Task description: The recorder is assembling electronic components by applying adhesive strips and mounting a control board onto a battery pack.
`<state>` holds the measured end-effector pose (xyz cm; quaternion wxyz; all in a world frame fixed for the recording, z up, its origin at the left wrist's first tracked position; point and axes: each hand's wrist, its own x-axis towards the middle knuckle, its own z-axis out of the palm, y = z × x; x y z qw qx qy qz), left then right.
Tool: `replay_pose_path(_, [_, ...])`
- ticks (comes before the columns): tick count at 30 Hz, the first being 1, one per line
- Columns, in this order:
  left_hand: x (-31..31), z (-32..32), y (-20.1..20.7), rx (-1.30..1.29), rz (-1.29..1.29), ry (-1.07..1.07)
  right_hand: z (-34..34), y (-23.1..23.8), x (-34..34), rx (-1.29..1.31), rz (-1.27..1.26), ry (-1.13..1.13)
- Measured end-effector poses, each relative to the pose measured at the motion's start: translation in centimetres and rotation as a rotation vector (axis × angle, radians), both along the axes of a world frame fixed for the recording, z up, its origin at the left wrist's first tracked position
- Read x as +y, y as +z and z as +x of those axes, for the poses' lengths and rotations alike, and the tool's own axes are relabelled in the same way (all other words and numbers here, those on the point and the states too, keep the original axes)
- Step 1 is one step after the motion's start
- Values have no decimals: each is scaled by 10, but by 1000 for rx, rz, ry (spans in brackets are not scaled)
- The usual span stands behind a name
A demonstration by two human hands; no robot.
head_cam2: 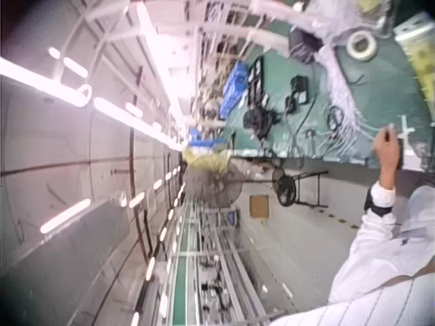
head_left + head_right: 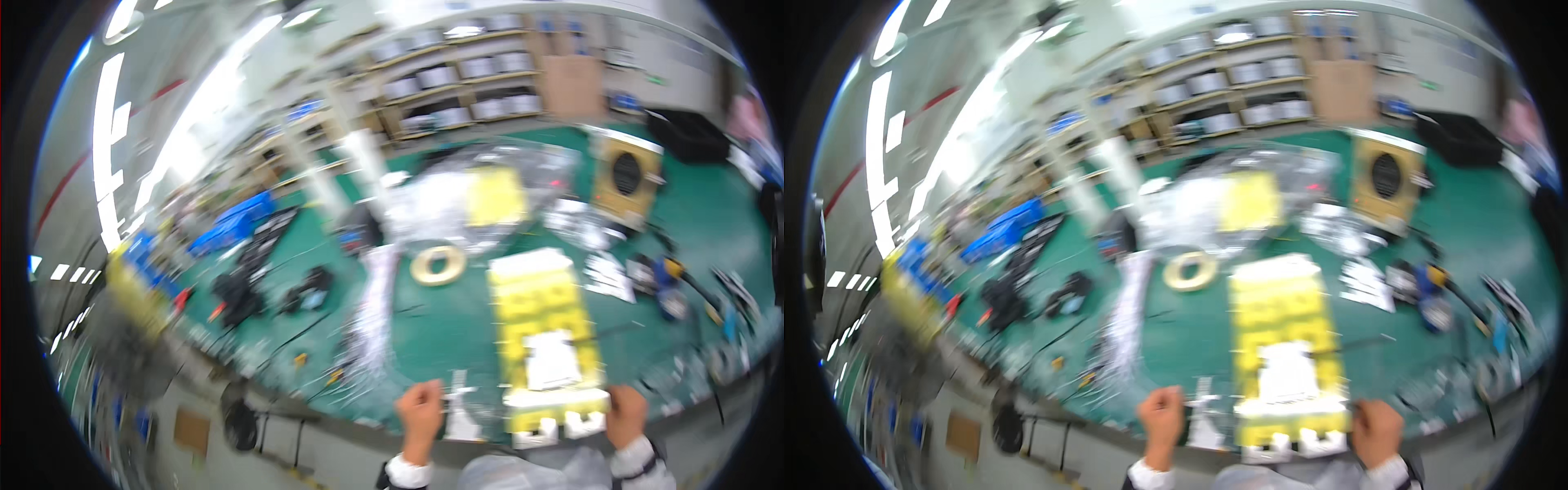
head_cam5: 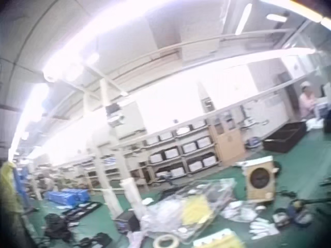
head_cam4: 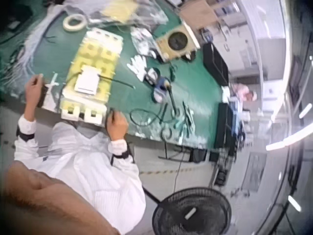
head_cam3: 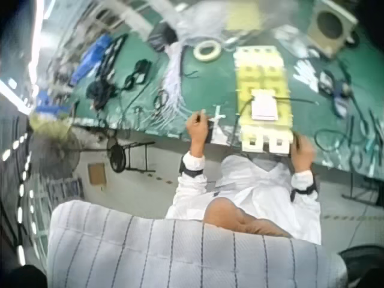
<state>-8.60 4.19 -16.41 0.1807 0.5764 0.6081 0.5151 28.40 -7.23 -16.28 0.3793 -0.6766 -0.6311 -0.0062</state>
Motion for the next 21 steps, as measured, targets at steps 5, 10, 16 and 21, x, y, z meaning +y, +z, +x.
replay_pose_path(5, [9,-13,-6,-120,26,10,-8,20,6,-33,31,10])
replay_pose_path(10, [8,8,5,-157,1,-37,1,19,-4,-32,49,-9])
replay_pose_path(16, [3,2,5,-91,-9,-17,-1,14,-9,-30,62,13])
replay_pose_path(21, [6,2,3,-58,14,-5,5,15,-5,-13,81,47])
